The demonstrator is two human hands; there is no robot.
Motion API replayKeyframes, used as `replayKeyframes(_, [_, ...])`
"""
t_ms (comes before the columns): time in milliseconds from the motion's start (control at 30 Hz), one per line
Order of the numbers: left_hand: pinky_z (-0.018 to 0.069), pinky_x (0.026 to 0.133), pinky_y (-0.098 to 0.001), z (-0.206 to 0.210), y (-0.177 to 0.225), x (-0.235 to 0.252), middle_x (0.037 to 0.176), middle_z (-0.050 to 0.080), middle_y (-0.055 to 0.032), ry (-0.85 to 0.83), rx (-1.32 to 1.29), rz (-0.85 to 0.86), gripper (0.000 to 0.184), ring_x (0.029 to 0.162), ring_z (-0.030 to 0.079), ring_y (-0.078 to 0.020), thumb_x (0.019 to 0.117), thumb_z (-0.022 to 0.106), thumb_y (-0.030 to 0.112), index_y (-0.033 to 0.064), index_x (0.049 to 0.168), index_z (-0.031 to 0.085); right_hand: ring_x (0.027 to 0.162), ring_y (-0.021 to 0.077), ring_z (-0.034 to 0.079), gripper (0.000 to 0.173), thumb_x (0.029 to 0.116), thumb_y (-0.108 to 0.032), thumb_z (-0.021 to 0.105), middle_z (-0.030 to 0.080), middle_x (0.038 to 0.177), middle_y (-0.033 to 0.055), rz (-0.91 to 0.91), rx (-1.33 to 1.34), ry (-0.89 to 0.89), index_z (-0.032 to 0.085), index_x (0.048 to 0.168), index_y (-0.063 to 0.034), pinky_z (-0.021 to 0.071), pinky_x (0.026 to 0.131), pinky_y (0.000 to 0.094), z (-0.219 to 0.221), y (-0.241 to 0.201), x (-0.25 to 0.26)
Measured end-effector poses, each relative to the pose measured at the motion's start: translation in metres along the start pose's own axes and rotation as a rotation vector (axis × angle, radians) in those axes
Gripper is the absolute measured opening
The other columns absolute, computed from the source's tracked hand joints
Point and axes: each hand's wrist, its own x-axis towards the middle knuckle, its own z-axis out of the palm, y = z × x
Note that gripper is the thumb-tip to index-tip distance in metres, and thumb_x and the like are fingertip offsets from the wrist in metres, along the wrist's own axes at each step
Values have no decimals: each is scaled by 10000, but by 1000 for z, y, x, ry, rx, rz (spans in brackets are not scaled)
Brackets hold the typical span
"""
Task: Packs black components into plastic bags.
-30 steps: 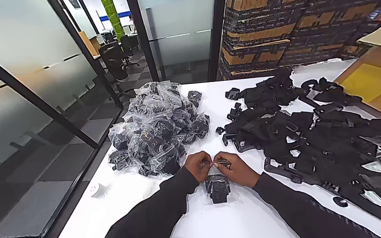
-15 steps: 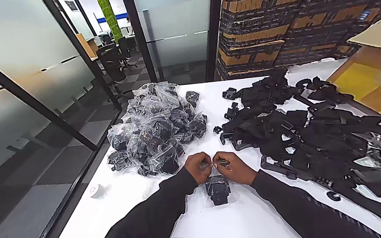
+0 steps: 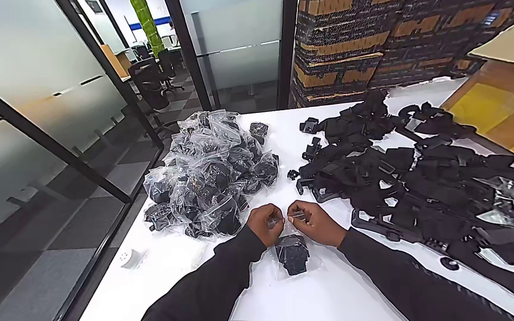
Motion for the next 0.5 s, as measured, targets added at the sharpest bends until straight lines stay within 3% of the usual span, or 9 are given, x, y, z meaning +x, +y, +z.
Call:
replayKeyframes(167, [616,813,-322,-6,3,2,917,747,-140,-38,-74,-109,133,806,733,-147,909,677,18,-69,1008,699,563,2,543,27,922,-100,635,613,723,-75,19,121,49,641,945,-111,465,522,188,-5,2,3])
replayKeyframes(233, [610,862,-336,-10,6,3,969,748,-154,-91,-115,-174,151,859,739,-161,919,657,-17,-77,1053,689,556,12,558,28,925,-90,643,624,704,-72,39,143,66,648,945,-109,484,527,195,-5,3,4])
replayKeyframes(400, [602,918,-348,-17,11,4,1148,712,-190,-165,-293,-294,233,966,733,-187,923,647,-62,-98,1153,646,632,33,645,56,940,-66,665,709,793,-37,54,153,113,696,986,-66,559,603,208,-2,0,3])
replayKeyframes(500, [611,895,-348,-18,13,5,1115,717,-178,-119,-302,-366,230,927,736,-184,920,677,-30,-87,1140,644,687,49,685,88,962,-50,635,745,853,-10,46,158,147,700,1020,-43,582,638,216,-2,0,2])
